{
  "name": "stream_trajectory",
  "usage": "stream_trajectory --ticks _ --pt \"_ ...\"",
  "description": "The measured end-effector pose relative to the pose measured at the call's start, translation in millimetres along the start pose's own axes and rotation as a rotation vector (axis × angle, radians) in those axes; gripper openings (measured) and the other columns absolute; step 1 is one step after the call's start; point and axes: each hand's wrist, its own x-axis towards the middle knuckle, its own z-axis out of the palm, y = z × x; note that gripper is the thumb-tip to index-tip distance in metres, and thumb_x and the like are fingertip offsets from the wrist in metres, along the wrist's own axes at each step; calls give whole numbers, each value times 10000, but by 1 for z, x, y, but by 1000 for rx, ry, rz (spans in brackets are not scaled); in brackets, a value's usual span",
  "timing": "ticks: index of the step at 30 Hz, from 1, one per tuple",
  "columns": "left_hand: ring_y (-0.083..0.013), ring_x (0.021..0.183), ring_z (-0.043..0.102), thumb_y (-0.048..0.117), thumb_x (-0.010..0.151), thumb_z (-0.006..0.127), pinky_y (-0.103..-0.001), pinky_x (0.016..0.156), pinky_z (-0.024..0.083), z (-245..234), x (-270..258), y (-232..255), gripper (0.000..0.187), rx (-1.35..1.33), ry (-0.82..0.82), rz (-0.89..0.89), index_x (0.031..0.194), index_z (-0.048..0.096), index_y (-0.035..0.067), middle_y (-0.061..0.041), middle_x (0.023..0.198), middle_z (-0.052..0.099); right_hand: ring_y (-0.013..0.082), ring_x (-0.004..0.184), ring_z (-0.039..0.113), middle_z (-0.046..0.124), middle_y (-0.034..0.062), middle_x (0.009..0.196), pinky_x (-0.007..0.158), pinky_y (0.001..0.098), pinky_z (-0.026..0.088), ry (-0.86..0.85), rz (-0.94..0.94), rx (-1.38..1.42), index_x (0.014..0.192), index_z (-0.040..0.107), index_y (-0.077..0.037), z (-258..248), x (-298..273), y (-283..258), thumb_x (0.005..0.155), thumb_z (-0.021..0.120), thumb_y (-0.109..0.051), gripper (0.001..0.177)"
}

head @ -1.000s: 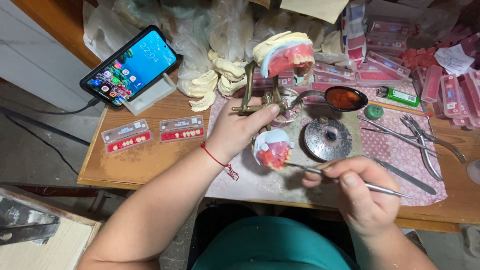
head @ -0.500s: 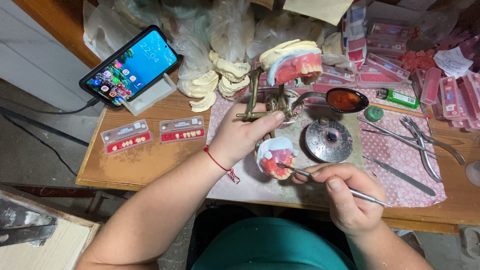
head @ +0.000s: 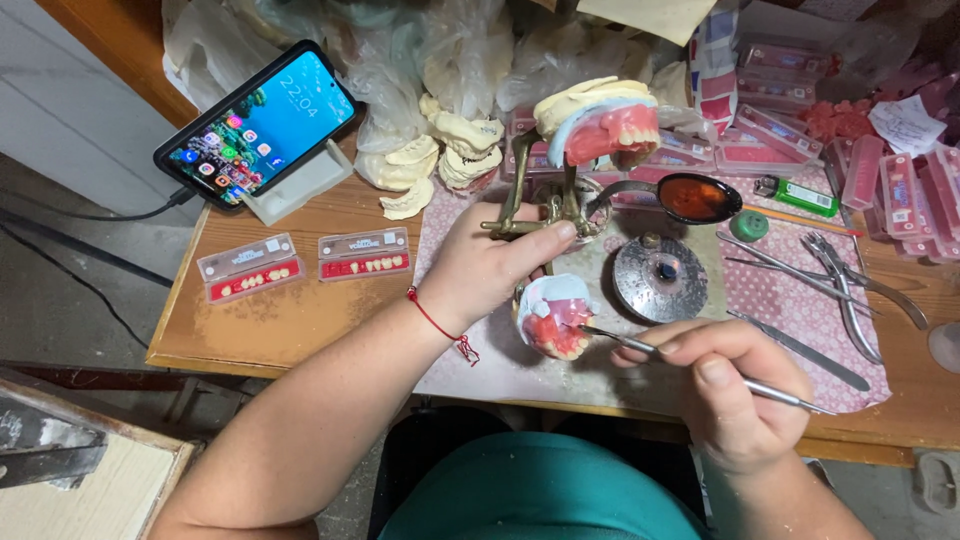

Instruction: Applying and shaping pink wax on a dental model using a spatula and brush to create a denture base

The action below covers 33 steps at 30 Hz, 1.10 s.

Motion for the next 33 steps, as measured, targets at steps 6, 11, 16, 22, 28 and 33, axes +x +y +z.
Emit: stream_trajectory --ticks 6,11,16,22,28,33 --pt "-75 687 492 330 953 683 -270 653 388 -1 -1 2 321 21 -3 5 687 613 162 101 678 535 352 837 785 711 265 963 834 425 691 24 -45 -30 969 605 13 -3 -3 6 1030 545 -220 248" --pt "-78 649 477 347 950 681 -280 624 369 -1 -1 5 341 35 -6 9 674 603 163 93 642 518 367 857 779 714 276 967 854 439 684 -12 -30 -14 980 621 29 -4 -5 9 1024 540 -199 246" --pt "-74 677 541 356 942 689 -269 658 421 0 -1 1 309 22 9 -29 709 667 154 92 674 593 341 842 784 725 248 959 838 407 684 -10 -20 -96 946 633 17 0 -2 1 1010 540 -214 257" --pt "-85 669 526 351 954 668 -277 659 406 -2 -1 4 324 29 9 -19 697 634 158 69 655 575 352 867 776 713 283 1010 843 432 665 -11 -23 57 1020 605 5 -18 4 10 1045 543 -225 239" --pt "-87 706 552 332 971 670 -264 690 428 -1 -2 12 289 8 22 0 738 645 164 84 696 594 245 742 636 584 149 980 567 328 625 359 -18 74 1034 596 -82 -65 11 13 1089 633 -347 273" --pt "-131 674 711 275 982 664 -273 651 582 -2 -3 20 265 -1 49 20 843 770 76 -25 742 768 325 966 728 510 214 1542 767 334 580 -114 157 363 1570 360 65 -122 1 11 780 1052 -360 1133"
